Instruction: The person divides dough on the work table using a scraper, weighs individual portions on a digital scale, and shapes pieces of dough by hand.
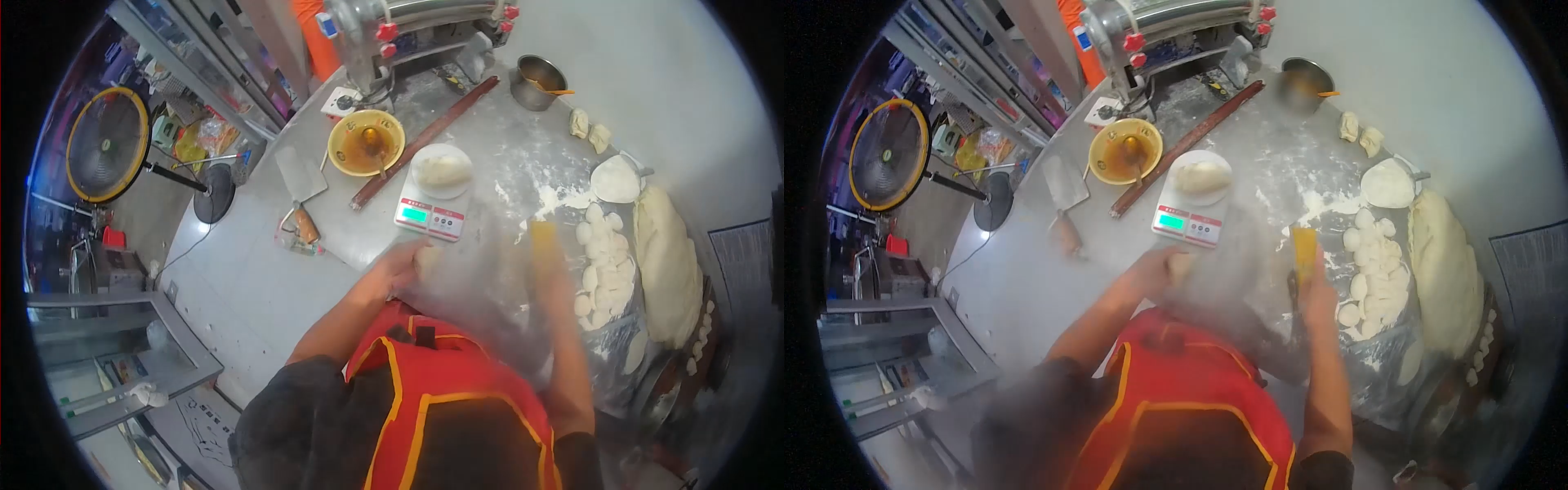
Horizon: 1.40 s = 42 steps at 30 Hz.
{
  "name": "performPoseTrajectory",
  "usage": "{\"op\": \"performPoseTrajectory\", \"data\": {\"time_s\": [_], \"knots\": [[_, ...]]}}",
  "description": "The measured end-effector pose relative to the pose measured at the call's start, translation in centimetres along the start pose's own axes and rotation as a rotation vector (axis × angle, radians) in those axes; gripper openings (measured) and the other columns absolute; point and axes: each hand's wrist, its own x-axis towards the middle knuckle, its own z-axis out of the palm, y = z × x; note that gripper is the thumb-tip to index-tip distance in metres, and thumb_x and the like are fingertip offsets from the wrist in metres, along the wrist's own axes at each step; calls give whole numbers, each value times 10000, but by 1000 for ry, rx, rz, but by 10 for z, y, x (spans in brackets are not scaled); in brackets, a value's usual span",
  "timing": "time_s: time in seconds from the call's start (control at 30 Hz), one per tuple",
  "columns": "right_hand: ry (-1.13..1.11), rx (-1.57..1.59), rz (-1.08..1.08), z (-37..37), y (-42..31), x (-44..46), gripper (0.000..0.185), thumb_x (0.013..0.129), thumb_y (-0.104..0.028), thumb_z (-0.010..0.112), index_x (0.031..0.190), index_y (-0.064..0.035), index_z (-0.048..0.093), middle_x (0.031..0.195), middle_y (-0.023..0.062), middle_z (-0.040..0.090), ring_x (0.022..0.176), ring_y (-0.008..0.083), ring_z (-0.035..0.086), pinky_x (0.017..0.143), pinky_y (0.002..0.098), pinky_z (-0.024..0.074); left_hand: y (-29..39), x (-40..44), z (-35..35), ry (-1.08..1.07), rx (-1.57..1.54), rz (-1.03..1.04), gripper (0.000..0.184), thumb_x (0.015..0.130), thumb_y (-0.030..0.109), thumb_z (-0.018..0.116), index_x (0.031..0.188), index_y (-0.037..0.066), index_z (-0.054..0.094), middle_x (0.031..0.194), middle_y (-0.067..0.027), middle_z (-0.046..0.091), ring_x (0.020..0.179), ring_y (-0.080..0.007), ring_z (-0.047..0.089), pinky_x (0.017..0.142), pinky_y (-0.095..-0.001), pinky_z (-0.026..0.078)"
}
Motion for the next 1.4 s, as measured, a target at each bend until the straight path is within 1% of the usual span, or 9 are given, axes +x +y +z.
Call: {"op": "performPoseTrajectory", "data": {"time_s": [0.1, 0.23, 0.37, 0.43, 0.6, 1.0, 1.2, 1.3, 1.4], "knots": [[-84, -27, 122, -26, -20, 5, 678, 853, -72, 464, 1460, -183, 183, 902, 256, 609, 755, 438, 587, 672, 495, 452, -6, -31, 9, -133, -168, 89, 305, 881, 152, 499, 1121, -20, 577, 874, -89, 637, 834, -202, 615, 735, -331, 496], [59, 152, 42, -52, -51, 0, 660, 859, -75, 457, 1458, -149, 190, 1022, 261, 602, 816, 440, 593, 704, 478, 465, -65, -3, 2, -220, -889, -245, 314, 884, 109, 498, 1156, -41, 540, 989, -117, 629, 911, -223, 604, 787, -347, 490], [174, 204, -185, -39, -61, -5, 647, 862, -85, 466, 1453, -126, 205, 1126, 262, 570, 896, 434, 589, 755, 458, 471, -69, 13, -18, -159, -441, 232, 346, 898, 123, 484, 1194, -56, 493, 1101, -131, 592, 986, -231, 582, 847, -355, 468], [203, 210, -244, -41, -72, -8, 641, 862, -88, 471, 1450, -118, 214, 1167, 260, 552, 934, 429, 584, 778, 452, 470, -6, -5, -26, -45, -944, -60, 356, 898, 131, 488, 1200, -58, 482, 1123, -129, 581, 1009, -229, 574, 868, -351, 459], [150, 264, -197, -43, -84, -11, 642, 860, -88, 472, 1448, -109, 215, 1216, 257, 525, 974, 427, 575, 799, 443, 470, 59, 21, -42, 23, -883, 224, 355, 909, 119, 473, 1223, -46, 469, 1110, -129, 602, 1000, -238, 590, 856, -322, 464], [97, 274, -152, -40, -110, -2, 637, 884, -103, 474, 1456, -164, 200, 995, 273, 613, 862, 431, 607, 721, 451, 478, 68, 147, -25, 586, 796, 861, 332, 797, 71, 579, 1129, 65, 571, 969, -158, 640, 933, -325, 608, 823, -370, 472], [155, 280, -167, -36, -102, -5, 644, 876, -89, 480, 1455, -159, 206, 1032, 268, 608, 863, 425, 612, 726, 444, 481, 77, 131, -47, 380, 633, 530, 406, 882, 111, 493, 1273, 8, 458, 1203, -184, 572, 1107, -300, 556, 973, -372, 392], [88, 318, -98, -41, -107, -6, 645, 872, -88, 482, 1453, -151, 209, 1098, 264, 590, 884, 418, 614, 745, 438, 485, 71, 149, -64, 374, 79, 652, 428, 898, 149, 488, 1292, -8, 436, 1223, -197, 560, 1152, -295, 536, 988, -334, 382], [134, 320, -155, -41, -112, -1, 640, 873, -98, 483, 1451, -139, 212, 1144, 260, 573, 896, 417, 612, 755, 438, 487, 73, 162, -83, 352, 231, 637, 448, 887, 149, 497, 1298, -15, 422, 1212, -202, 564, 1146, -304, 538, 971, -312, 393]]}}
